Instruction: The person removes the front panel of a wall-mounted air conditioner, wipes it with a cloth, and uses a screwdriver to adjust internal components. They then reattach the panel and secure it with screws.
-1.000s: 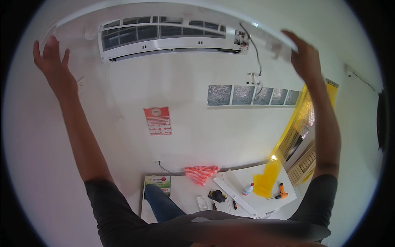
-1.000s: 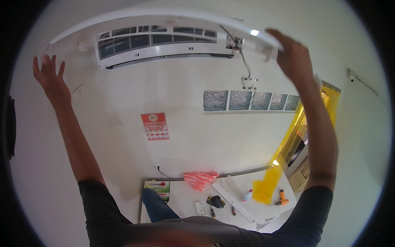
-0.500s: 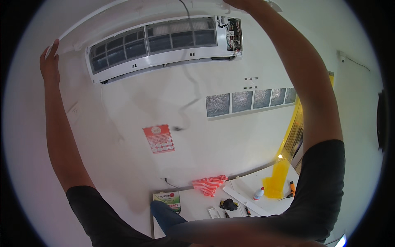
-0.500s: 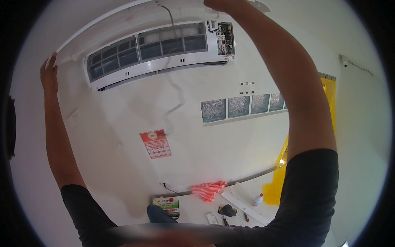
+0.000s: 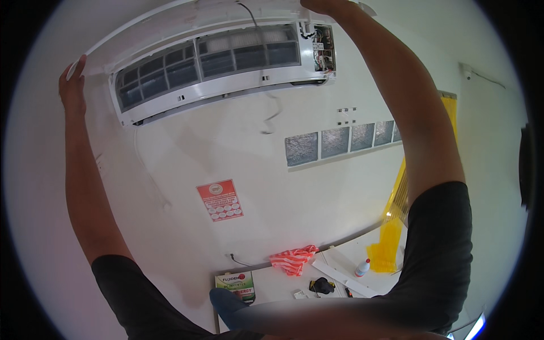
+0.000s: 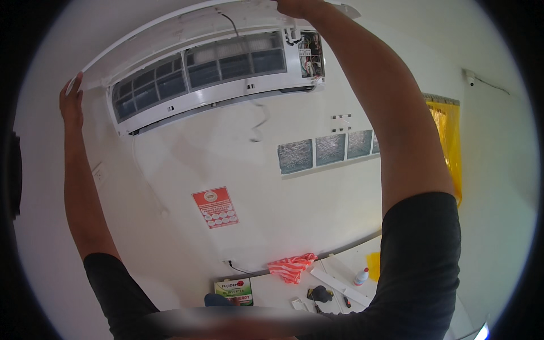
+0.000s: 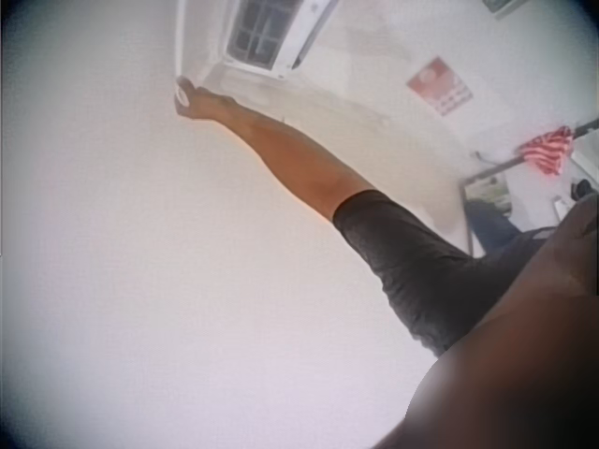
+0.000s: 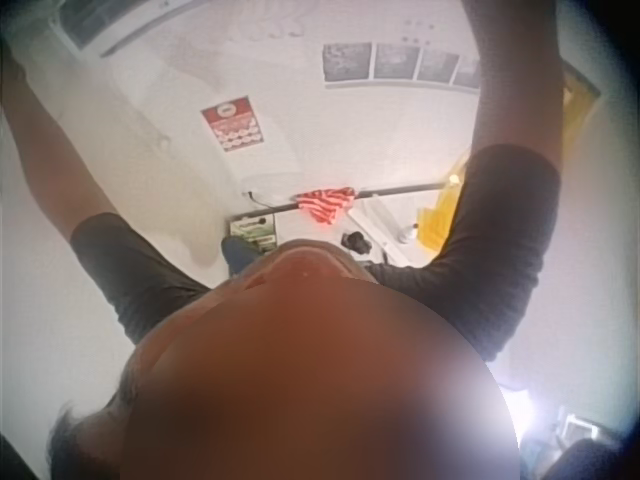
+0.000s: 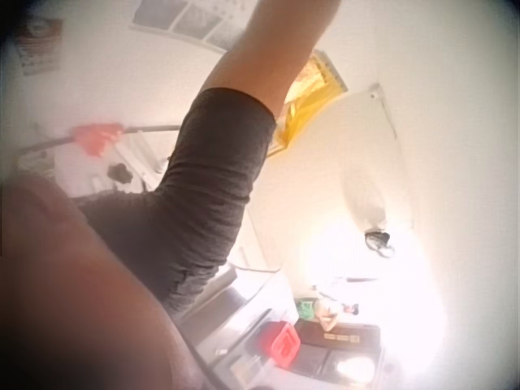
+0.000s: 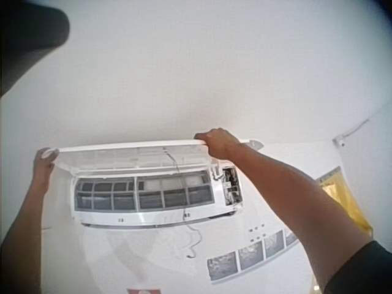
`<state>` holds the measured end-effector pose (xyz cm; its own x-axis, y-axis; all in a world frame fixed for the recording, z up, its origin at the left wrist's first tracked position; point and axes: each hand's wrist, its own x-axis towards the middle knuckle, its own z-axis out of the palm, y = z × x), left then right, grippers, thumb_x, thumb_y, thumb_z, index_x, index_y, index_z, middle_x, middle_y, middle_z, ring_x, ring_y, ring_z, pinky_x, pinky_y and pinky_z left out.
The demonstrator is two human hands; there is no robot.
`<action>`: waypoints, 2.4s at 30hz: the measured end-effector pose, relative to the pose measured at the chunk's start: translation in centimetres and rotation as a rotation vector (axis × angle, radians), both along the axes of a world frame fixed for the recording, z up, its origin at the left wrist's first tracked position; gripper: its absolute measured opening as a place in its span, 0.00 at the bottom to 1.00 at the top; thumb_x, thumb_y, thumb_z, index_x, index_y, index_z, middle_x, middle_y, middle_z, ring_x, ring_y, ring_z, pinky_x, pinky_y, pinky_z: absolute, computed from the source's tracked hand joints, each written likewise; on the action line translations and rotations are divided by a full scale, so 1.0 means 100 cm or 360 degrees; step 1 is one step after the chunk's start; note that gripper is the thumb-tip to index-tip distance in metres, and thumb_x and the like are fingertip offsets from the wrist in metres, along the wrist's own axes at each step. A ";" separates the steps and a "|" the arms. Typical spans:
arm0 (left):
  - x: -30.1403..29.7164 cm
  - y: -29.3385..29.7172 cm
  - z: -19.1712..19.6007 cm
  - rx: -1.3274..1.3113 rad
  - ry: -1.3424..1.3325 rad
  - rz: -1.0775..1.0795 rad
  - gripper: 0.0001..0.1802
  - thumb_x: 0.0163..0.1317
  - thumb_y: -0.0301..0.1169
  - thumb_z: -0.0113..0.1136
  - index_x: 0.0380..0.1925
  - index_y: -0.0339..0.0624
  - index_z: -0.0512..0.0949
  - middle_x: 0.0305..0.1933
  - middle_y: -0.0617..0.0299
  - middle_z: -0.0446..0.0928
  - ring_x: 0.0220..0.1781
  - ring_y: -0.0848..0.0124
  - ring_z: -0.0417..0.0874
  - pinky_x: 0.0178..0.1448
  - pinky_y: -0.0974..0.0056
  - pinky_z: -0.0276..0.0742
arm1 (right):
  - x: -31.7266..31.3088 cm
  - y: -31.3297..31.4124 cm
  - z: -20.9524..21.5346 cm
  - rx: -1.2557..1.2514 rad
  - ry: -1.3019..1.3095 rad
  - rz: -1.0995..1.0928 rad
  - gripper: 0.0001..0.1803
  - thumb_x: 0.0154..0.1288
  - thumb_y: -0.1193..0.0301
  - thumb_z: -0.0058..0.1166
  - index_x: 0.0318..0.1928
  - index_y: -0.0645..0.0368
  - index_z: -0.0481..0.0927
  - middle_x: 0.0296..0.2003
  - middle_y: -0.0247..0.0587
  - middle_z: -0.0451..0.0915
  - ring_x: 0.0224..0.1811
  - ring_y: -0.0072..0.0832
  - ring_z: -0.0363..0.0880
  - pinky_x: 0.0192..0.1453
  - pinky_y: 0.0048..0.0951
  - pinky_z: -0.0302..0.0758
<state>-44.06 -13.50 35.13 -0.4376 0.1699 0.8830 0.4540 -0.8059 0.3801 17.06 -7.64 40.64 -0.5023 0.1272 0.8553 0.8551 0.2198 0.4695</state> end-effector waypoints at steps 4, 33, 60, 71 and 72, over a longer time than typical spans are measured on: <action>-0.013 0.016 -0.002 0.0211 0.0099 0.0328 0.36 0.57 0.48 0.81 0.57 0.34 0.79 0.55 0.54 0.77 0.54 0.67 0.79 0.60 0.63 0.76 | -0.009 0.006 -0.006 0.0006 0.0127 0.0040 0.17 0.68 0.71 0.54 0.55 0.47 0.84 0.42 0.54 0.88 0.48 0.53 0.87 0.54 0.50 0.83; -0.018 0.175 -0.037 0.0603 -0.0212 0.0367 0.24 0.65 0.32 0.67 0.59 0.33 0.78 0.53 0.48 0.85 0.55 0.56 0.86 0.61 0.55 0.78 | -0.018 0.001 -0.056 0.0221 -0.0072 0.0181 0.18 0.61 0.81 0.59 0.51 0.56 0.85 0.41 0.52 0.88 0.44 0.52 0.87 0.50 0.47 0.83; -0.001 0.174 -0.045 0.0540 -0.0293 0.0810 0.21 0.66 0.41 0.70 0.50 0.38 0.79 0.46 0.53 0.84 0.48 0.58 0.84 0.55 0.55 0.78 | -0.024 -0.003 -0.041 0.0182 0.0123 0.0153 0.12 0.70 0.77 0.55 0.51 0.57 0.85 0.40 0.56 0.87 0.44 0.55 0.86 0.49 0.49 0.81; -0.010 0.183 -0.037 0.0680 -0.0167 0.0283 0.23 0.72 0.46 0.66 0.52 0.35 0.83 0.45 0.54 0.85 0.47 0.64 0.84 0.55 0.58 0.77 | -0.017 -0.001 -0.027 0.0056 0.0059 0.0097 0.11 0.71 0.75 0.56 0.52 0.58 0.84 0.41 0.60 0.86 0.47 0.57 0.84 0.51 0.52 0.79; -0.011 0.183 -0.038 0.0699 -0.0144 0.0227 0.23 0.72 0.45 0.66 0.52 0.35 0.83 0.45 0.54 0.86 0.47 0.65 0.84 0.55 0.59 0.77 | -0.018 0.000 -0.025 0.0059 0.0057 0.0083 0.11 0.71 0.75 0.55 0.52 0.58 0.84 0.41 0.60 0.86 0.47 0.57 0.84 0.51 0.52 0.79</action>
<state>-45.12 4.84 31.37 -0.5078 -0.2788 0.8151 0.5526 -0.8313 0.0599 15.28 -7.60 38.17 -0.4763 0.0696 0.8765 0.8594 0.2478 0.4473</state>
